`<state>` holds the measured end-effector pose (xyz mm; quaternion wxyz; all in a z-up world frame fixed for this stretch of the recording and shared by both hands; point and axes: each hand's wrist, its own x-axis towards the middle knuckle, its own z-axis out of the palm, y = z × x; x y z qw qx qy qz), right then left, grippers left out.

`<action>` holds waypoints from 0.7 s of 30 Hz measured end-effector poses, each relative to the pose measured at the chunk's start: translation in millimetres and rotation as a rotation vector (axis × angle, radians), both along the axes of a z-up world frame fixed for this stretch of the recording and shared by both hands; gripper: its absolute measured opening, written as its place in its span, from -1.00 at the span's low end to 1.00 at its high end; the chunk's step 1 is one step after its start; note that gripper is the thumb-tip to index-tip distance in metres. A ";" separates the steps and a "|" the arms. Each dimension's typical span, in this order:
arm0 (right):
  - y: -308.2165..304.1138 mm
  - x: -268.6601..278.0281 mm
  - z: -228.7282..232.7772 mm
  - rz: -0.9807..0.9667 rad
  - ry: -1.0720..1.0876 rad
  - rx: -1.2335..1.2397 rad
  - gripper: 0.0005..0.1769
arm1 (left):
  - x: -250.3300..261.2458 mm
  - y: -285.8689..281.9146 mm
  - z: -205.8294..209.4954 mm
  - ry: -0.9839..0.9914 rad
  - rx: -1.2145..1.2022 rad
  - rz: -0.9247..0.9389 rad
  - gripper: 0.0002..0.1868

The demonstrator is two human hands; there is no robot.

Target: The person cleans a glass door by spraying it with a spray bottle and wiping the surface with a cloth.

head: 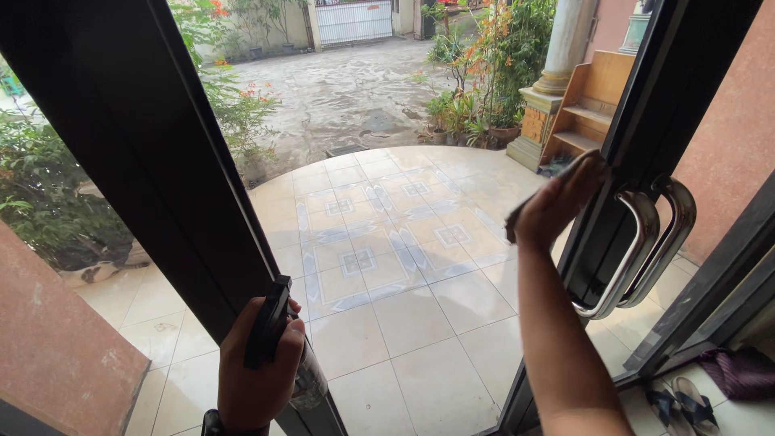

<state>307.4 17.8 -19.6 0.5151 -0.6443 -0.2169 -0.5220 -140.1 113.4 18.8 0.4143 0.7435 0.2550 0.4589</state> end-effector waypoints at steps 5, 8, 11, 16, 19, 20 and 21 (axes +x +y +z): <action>64.9 -101.0 56.8 0.125 -0.032 -0.065 -0.37 | -10.1 9.4 0.3 0.019 0.018 0.024 -0.83; 93.9 -198.2 89.9 -0.158 -0.041 -0.482 -0.28 | -12.4 10.0 3.0 0.048 0.017 0.096 -0.82; 78.6 -258.7 84.3 0.095 -0.214 -0.867 -0.42 | -7.0 9.4 5.1 -0.043 -0.018 0.028 -0.82; 55.3 -232.2 20.6 0.371 -0.778 -0.591 -0.51 | 6.0 8.6 2.5 0.008 0.022 0.000 -0.80; 38.9 -163.3 -22.5 0.056 -0.390 -1.152 -0.62 | 8.0 7.8 -5.5 0.053 -0.067 -0.014 -0.80; 28.2 -135.3 -35.2 0.202 -0.194 -0.949 -0.57 | 7.3 7.6 -9.2 0.038 -0.087 -0.041 -0.81; 23.2 -110.9 -46.9 -0.432 -0.340 -0.936 -0.40 | 6.0 8.9 -12.1 0.040 -0.088 -0.039 -0.81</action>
